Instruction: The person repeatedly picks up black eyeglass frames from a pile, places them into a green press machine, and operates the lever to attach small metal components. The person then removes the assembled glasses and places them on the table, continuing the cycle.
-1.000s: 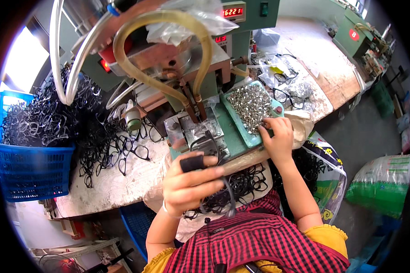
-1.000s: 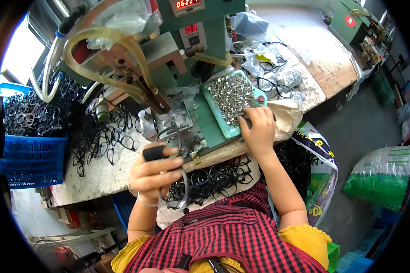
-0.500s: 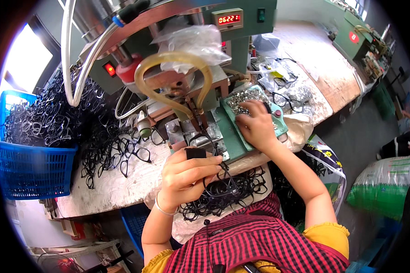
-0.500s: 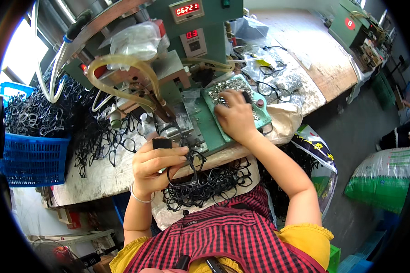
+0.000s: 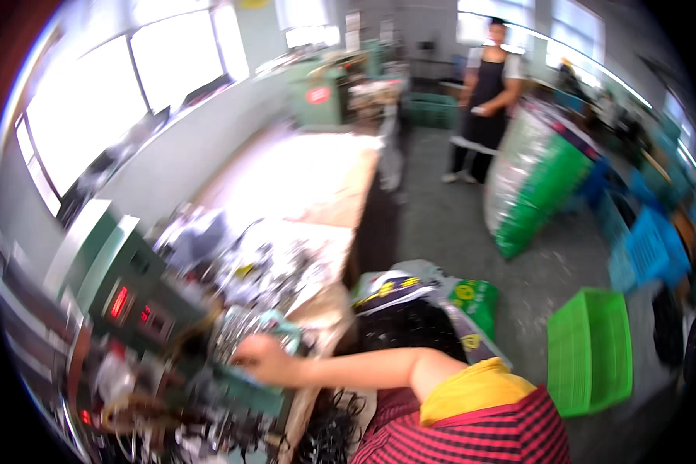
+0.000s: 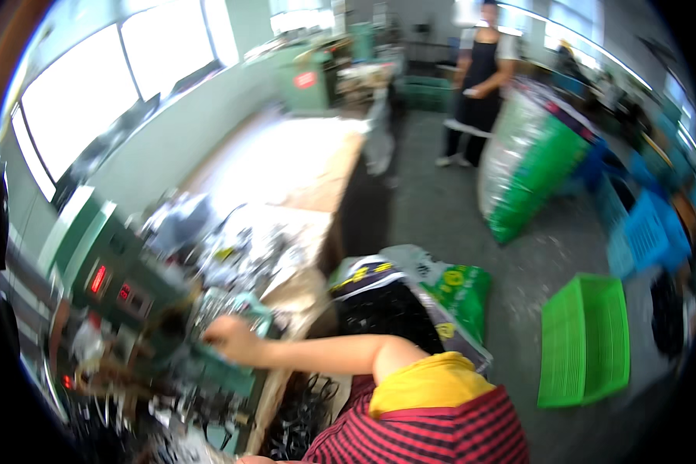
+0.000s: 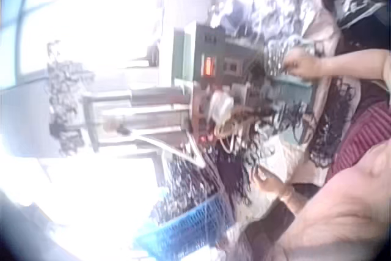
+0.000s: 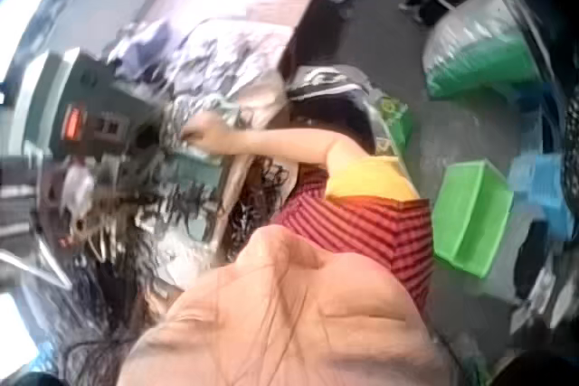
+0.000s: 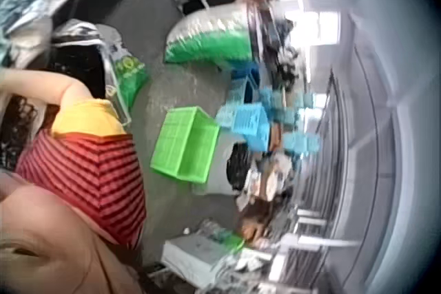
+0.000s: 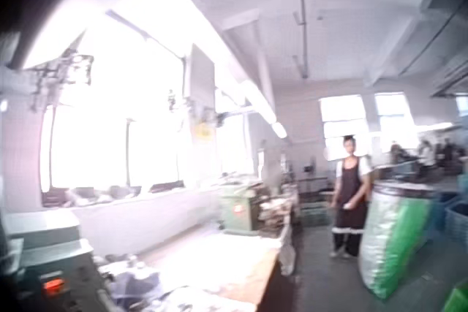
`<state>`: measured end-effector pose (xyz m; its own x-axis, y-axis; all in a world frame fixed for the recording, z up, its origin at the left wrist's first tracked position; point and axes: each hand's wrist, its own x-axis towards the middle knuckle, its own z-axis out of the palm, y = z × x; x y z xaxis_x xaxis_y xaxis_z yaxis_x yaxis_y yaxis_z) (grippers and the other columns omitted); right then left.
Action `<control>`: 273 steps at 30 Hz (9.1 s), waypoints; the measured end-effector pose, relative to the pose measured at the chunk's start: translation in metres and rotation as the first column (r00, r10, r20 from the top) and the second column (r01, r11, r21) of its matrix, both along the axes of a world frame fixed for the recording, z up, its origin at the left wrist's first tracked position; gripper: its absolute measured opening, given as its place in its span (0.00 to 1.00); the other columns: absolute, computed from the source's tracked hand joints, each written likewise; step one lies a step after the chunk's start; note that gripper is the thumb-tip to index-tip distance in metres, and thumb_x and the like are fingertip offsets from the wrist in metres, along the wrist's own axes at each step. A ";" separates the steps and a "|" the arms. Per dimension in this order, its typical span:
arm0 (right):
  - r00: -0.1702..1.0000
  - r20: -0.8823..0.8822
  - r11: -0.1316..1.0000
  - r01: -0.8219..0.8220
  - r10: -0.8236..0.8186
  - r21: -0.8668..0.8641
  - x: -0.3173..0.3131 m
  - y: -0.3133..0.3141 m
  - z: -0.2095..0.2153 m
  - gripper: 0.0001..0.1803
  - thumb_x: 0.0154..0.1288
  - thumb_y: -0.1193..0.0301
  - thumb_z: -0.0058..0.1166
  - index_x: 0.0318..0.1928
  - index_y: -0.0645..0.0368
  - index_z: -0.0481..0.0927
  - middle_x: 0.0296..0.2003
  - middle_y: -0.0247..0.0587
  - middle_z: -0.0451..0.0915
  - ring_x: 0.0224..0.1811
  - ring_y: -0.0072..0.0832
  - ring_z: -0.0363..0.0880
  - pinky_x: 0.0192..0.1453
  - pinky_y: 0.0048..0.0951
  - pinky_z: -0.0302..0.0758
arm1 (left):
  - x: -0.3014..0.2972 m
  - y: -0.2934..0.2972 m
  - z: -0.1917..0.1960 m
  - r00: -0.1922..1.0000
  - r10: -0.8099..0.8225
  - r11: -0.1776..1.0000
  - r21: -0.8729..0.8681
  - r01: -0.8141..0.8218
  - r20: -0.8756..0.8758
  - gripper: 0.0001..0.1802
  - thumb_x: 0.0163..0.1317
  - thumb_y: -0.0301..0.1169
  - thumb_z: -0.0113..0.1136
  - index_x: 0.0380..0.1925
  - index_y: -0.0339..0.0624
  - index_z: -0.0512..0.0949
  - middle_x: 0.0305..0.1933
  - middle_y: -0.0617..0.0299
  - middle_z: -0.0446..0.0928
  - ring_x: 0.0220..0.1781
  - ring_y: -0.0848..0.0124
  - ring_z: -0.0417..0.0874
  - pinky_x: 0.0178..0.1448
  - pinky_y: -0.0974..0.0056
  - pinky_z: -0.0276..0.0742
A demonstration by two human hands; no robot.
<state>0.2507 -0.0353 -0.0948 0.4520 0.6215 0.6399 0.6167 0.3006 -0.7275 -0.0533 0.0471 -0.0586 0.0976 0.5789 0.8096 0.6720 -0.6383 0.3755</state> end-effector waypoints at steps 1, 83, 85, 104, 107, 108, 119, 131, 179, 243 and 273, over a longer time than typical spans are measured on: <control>1.000 0.000 1.000 -0.027 0.027 0.008 -0.008 0.002 0.006 0.08 0.56 0.75 0.62 0.38 0.60 0.85 0.35 0.44 0.82 0.42 0.42 0.82 0.49 0.42 0.78 | 0.015 0.007 0.004 1.000 -0.006 1.000 -0.001 0.006 -0.007 0.08 0.65 0.31 0.71 0.40 0.39 0.87 0.44 0.51 0.87 0.46 0.59 0.87 0.62 0.59 0.80; 0.907 -0.419 0.994 -0.080 0.043 -0.071 0.005 0.020 0.001 0.08 0.70 0.79 0.59 0.47 0.66 0.83 0.41 0.34 0.86 0.43 0.20 0.82 0.52 0.22 0.76 | -0.091 0.081 -0.024 0.796 0.497 0.758 -0.274 -0.592 -0.346 0.20 0.61 0.51 0.69 0.38 0.45 0.87 0.68 0.50 0.75 0.67 0.46 0.72 0.77 0.37 0.52; 0.941 -0.338 0.986 -0.024 -0.034 -0.166 0.007 0.011 0.004 0.07 0.70 0.78 0.59 0.47 0.66 0.84 0.41 0.35 0.87 0.44 0.20 0.83 0.52 0.22 0.76 | -0.099 0.107 -0.052 0.774 0.409 0.557 -0.539 -0.631 -0.484 0.25 0.60 0.57 0.67 0.37 0.45 0.88 0.71 0.45 0.71 0.69 0.43 0.70 0.78 0.32 0.47; 0.979 -0.060 0.980 -0.188 0.193 0.072 -0.068 0.014 0.073 0.04 0.59 0.82 0.60 0.36 0.64 0.83 0.36 0.46 0.85 0.40 0.39 0.84 0.47 0.34 0.77 | -0.050 0.018 -0.064 0.563 0.057 0.874 -0.314 0.371 0.825 0.09 0.76 0.31 0.57 0.35 0.42 0.75 0.28 0.69 0.74 0.23 0.82 0.73 0.24 0.75 0.63; 0.927 -0.254 0.961 -0.274 0.276 0.045 -0.074 0.011 0.063 0.08 0.64 0.82 0.58 0.44 0.65 0.80 0.41 0.45 0.85 0.43 0.33 0.84 0.50 0.31 0.78 | -0.045 0.001 -0.051 0.495 0.047 0.834 -0.307 0.459 0.868 0.07 0.77 0.33 0.55 0.42 0.42 0.75 0.33 0.65 0.78 0.29 0.76 0.79 0.31 0.73 0.70; 0.892 -0.325 0.948 -0.315 0.315 0.054 -0.077 0.014 0.064 0.10 0.66 0.82 0.57 0.47 0.65 0.79 0.42 0.45 0.85 0.44 0.31 0.85 0.52 0.30 0.78 | -0.036 -0.003 -0.029 0.436 -0.050 0.836 -0.201 0.510 0.899 0.07 0.78 0.33 0.53 0.44 0.41 0.75 0.36 0.62 0.78 0.33 0.73 0.81 0.33 0.70 0.73; 0.529 -0.694 0.817 -0.557 0.488 0.150 -0.092 0.000 0.093 0.25 0.72 0.83 0.48 0.67 0.69 0.62 0.55 0.50 0.83 0.59 0.33 0.82 0.69 0.35 0.70 | 0.032 -0.018 0.108 0.504 -0.625 0.708 0.162 0.687 0.596 0.09 0.78 0.29 0.51 0.47 0.30 0.72 0.45 0.44 0.80 0.40 0.59 0.86 0.41 0.61 0.88; 0.872 0.469 0.870 0.335 -0.141 -0.361 0.021 -0.011 0.013 0.14 0.57 0.68 0.69 0.44 0.57 0.86 0.65 0.55 0.75 0.73 0.54 0.66 0.74 0.50 0.65 | 0.046 -0.043 0.062 0.630 -0.752 0.645 -0.015 0.764 -0.194 0.15 0.50 0.26 0.71 0.41 0.47 0.87 0.47 0.63 0.88 0.39 0.61 0.85 0.57 0.49 0.81; 0.897 -0.367 0.960 -0.279 0.245 -0.041 -0.063 0.012 0.067 0.18 0.60 0.81 0.63 0.52 0.63 0.81 0.38 0.38 0.87 0.43 0.27 0.84 0.54 0.28 0.76 | -0.047 0.025 -0.054 0.347 -0.044 0.661 -0.233 0.713 0.937 0.06 0.73 0.26 0.54 0.46 0.40 0.76 0.40 0.56 0.81 0.39 0.65 0.85 0.40 0.66 0.81; 0.512 -0.733 0.884 -0.380 0.448 0.274 -0.114 -0.004 0.079 0.26 0.67 0.84 0.57 0.65 0.71 0.71 0.56 0.50 0.82 0.56 0.30 0.83 0.62 0.27 0.76 | 0.040 -0.022 0.105 0.530 -0.549 0.764 0.131 0.631 0.647 0.08 0.76 0.25 0.53 0.49 0.32 0.77 0.45 0.48 0.82 0.42 0.63 0.85 0.44 0.60 0.85; 0.882 0.418 0.938 0.308 -0.218 -0.161 0.021 -0.026 -0.001 0.09 0.65 0.78 0.61 0.45 0.61 0.87 0.45 0.44 0.87 0.54 0.42 0.82 0.62 0.39 0.75 | -0.080 -0.019 -0.021 0.986 0.117 0.987 -0.120 -0.103 0.118 0.19 0.58 0.16 0.66 0.50 0.41 0.83 0.56 0.55 0.83 0.62 0.60 0.80 0.68 0.57 0.71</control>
